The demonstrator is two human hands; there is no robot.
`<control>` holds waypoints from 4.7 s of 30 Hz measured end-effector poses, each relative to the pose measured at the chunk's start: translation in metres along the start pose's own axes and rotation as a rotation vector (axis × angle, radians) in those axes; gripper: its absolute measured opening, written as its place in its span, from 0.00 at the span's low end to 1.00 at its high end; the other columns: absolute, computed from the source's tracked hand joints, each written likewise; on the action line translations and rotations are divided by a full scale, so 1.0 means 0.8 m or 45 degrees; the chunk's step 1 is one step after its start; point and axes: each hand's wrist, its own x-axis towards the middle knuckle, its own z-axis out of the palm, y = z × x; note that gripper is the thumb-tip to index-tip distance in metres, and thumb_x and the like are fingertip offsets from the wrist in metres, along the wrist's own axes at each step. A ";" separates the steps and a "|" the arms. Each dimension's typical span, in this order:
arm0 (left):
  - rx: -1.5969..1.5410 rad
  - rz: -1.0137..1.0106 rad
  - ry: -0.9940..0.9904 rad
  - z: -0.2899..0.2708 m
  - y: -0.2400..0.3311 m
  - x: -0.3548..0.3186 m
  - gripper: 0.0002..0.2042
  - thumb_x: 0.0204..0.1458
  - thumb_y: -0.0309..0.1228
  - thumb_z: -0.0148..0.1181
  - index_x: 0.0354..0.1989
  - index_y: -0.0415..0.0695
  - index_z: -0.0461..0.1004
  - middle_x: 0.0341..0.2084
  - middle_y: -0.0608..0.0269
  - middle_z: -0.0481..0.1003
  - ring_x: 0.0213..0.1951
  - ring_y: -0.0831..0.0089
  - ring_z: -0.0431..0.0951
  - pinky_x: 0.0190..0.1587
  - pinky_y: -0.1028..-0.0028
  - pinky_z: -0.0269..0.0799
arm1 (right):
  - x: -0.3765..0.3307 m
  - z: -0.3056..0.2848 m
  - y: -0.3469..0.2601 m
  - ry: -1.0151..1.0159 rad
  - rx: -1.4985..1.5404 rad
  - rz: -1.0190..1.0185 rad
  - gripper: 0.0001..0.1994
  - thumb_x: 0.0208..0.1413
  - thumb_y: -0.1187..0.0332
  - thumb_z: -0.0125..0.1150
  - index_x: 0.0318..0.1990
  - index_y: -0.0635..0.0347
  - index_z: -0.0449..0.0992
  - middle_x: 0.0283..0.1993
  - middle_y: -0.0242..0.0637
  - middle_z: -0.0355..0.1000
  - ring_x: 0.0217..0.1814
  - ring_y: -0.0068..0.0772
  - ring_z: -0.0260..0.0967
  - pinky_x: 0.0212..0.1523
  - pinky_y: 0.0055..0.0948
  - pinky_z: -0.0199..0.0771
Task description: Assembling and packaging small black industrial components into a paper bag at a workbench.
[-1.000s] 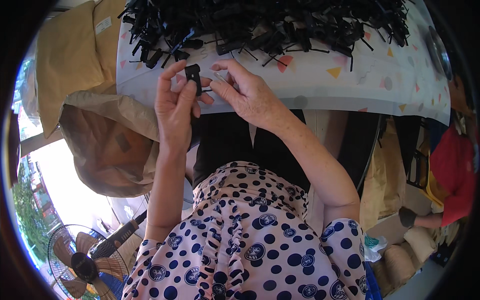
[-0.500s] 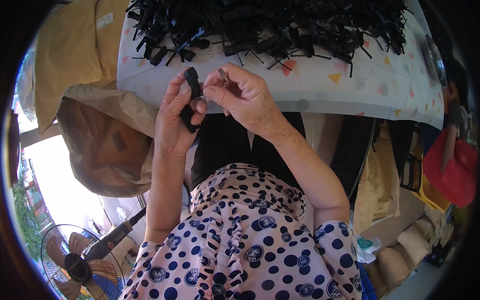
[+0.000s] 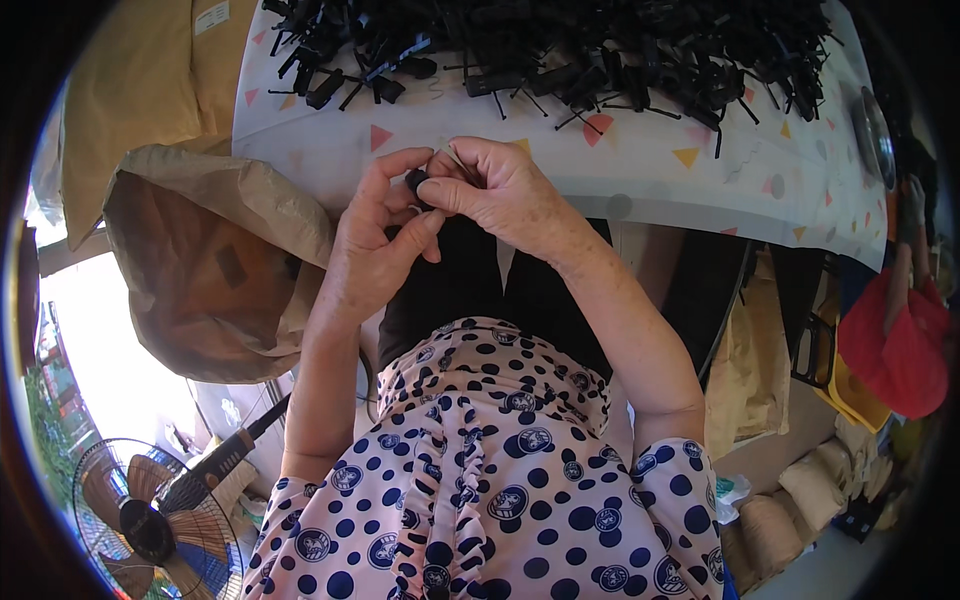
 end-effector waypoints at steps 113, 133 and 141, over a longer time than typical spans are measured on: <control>-0.861 -0.267 -0.134 -0.006 0.005 0.002 0.16 0.61 0.28 0.47 0.58 0.44 0.64 0.32 0.61 0.72 0.26 0.78 0.70 0.25 0.84 0.61 | -0.023 0.010 0.002 0.154 0.317 -0.110 0.09 0.60 0.69 0.56 0.46 0.60 0.70 0.27 0.27 0.69 0.20 0.10 0.57 0.18 0.10 0.52; 0.186 0.000 0.053 0.032 -0.002 0.006 0.18 0.59 0.21 0.47 0.59 0.40 0.63 0.40 0.64 0.73 0.39 0.82 0.73 0.40 0.83 0.71 | -0.052 0.021 0.008 0.305 0.206 -0.034 0.20 0.66 0.59 0.44 0.58 0.63 0.63 0.23 0.24 0.60 0.19 0.12 0.53 0.17 0.14 0.50; 0.172 0.148 0.184 0.031 -0.013 0.006 0.18 0.56 0.20 0.52 0.55 0.42 0.67 0.34 0.56 0.76 0.33 0.78 0.75 0.39 0.78 0.72 | -0.043 0.032 0.006 0.312 0.164 0.020 0.19 0.67 0.61 0.43 0.61 0.60 0.60 0.21 0.22 0.58 0.18 0.12 0.53 0.17 0.13 0.50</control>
